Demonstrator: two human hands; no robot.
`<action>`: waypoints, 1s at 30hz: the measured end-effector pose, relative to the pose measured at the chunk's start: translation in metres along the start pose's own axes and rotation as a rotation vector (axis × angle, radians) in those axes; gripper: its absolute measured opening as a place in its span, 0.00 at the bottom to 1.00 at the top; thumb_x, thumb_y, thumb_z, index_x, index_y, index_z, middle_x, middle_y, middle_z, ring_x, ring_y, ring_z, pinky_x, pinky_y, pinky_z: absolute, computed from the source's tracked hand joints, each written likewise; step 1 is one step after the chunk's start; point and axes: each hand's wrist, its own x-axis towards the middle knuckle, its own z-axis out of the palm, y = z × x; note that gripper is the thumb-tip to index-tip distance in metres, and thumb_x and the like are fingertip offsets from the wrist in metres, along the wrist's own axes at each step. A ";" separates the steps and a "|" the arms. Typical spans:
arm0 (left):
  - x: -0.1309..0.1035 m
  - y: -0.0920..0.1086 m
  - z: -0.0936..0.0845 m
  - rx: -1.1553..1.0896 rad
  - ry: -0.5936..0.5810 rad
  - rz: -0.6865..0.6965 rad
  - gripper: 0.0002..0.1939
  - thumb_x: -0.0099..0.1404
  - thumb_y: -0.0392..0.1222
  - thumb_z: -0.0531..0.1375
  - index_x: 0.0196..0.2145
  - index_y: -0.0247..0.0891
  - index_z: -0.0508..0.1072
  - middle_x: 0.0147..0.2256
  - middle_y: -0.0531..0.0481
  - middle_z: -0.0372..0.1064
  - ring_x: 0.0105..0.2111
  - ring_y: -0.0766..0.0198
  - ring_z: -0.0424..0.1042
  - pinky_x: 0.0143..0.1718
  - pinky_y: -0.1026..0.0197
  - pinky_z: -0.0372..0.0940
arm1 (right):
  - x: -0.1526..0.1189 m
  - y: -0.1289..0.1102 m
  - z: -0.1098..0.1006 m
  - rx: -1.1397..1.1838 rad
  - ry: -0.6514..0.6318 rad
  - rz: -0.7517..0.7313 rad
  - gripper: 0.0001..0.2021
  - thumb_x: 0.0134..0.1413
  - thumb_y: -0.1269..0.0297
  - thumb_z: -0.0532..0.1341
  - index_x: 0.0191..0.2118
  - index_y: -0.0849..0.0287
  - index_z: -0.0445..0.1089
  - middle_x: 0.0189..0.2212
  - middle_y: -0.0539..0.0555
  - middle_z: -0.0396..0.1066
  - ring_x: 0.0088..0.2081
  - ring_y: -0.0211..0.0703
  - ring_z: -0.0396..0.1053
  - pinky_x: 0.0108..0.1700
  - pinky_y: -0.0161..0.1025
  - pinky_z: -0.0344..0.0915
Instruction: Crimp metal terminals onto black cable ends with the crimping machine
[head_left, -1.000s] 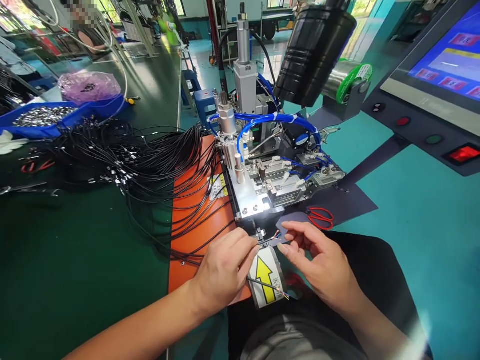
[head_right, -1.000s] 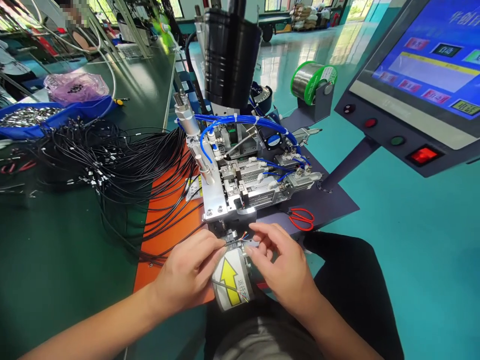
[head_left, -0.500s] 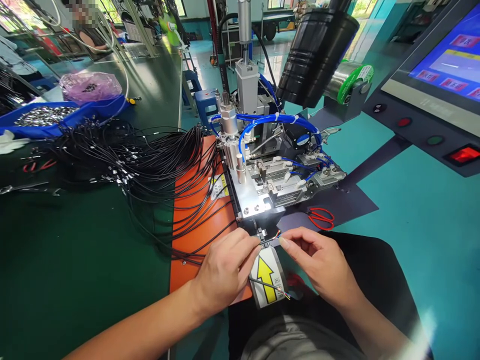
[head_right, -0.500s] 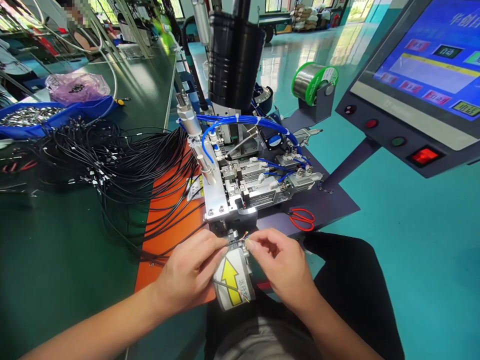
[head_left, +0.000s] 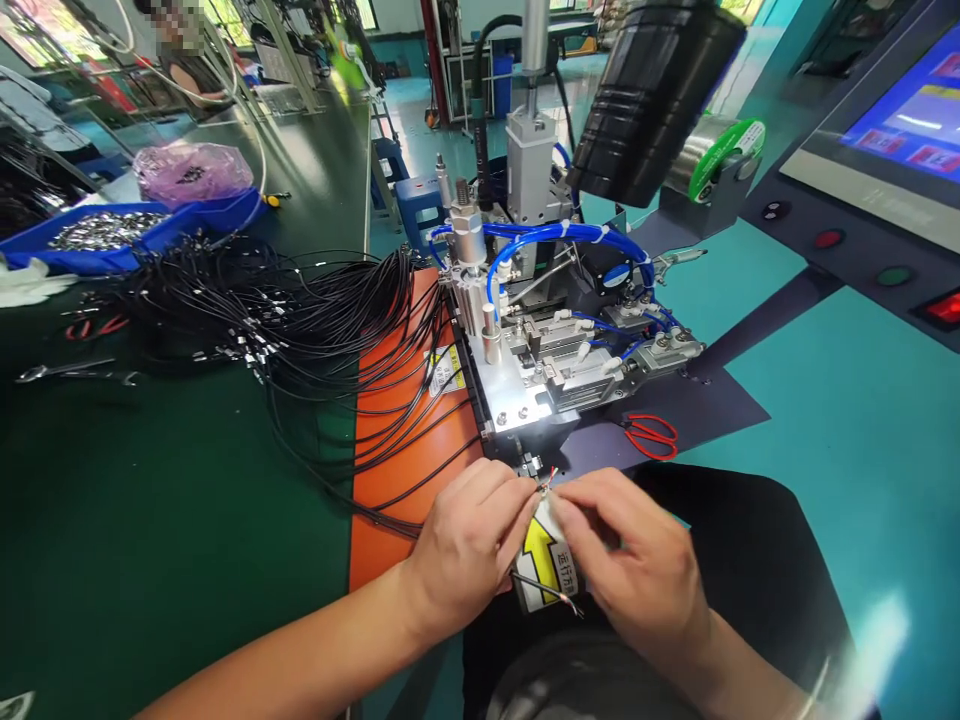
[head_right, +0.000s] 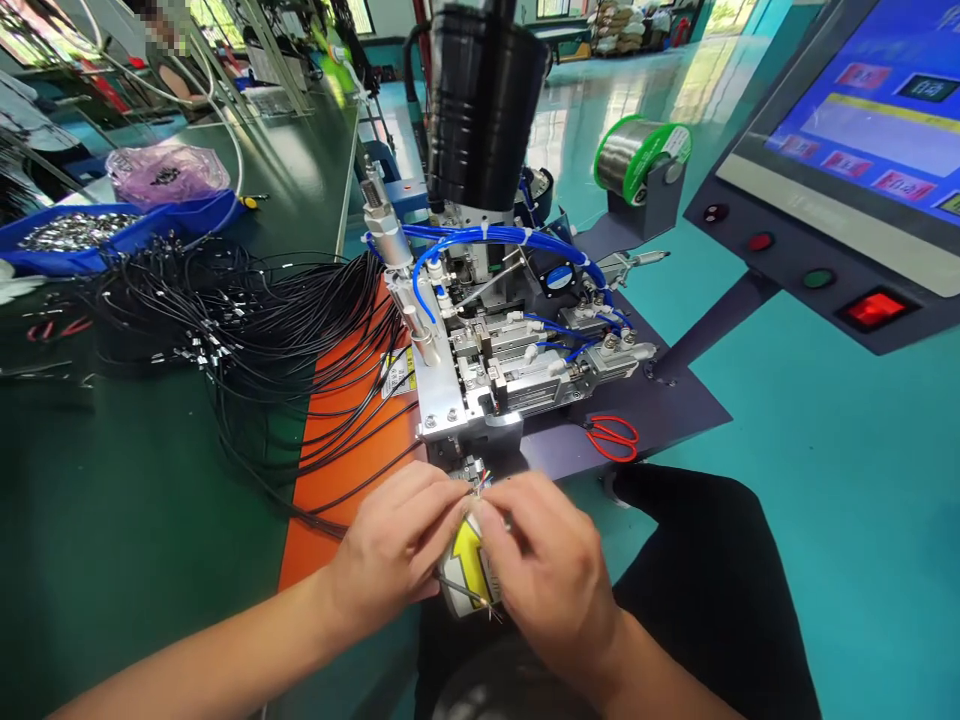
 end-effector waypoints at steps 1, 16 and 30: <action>0.000 -0.001 0.001 -0.007 -0.012 -0.009 0.08 0.70 0.35 0.55 0.39 0.32 0.74 0.31 0.46 0.67 0.33 0.62 0.65 0.35 0.59 0.64 | 0.002 0.002 -0.003 0.021 0.026 0.082 0.04 0.61 0.69 0.61 0.39 0.57 0.73 0.35 0.51 0.71 0.36 0.36 0.68 0.38 0.33 0.65; -0.001 -0.002 0.002 -0.006 -0.017 0.002 0.09 0.70 0.35 0.55 0.41 0.32 0.75 0.32 0.45 0.67 0.33 0.62 0.64 0.34 0.59 0.63 | 0.011 0.006 -0.005 -0.062 -0.101 0.102 0.09 0.65 0.64 0.57 0.35 0.60 0.72 0.31 0.54 0.69 0.31 0.40 0.67 0.34 0.37 0.64; 0.000 -0.007 0.004 -0.112 -0.016 -0.022 0.08 0.70 0.34 0.55 0.40 0.33 0.74 0.32 0.47 0.66 0.34 0.63 0.63 0.36 0.60 0.62 | 0.022 0.019 -0.024 -0.088 -0.152 -0.030 0.13 0.61 0.69 0.62 0.51 0.58 0.70 0.37 0.53 0.66 0.33 0.36 0.66 0.36 0.35 0.66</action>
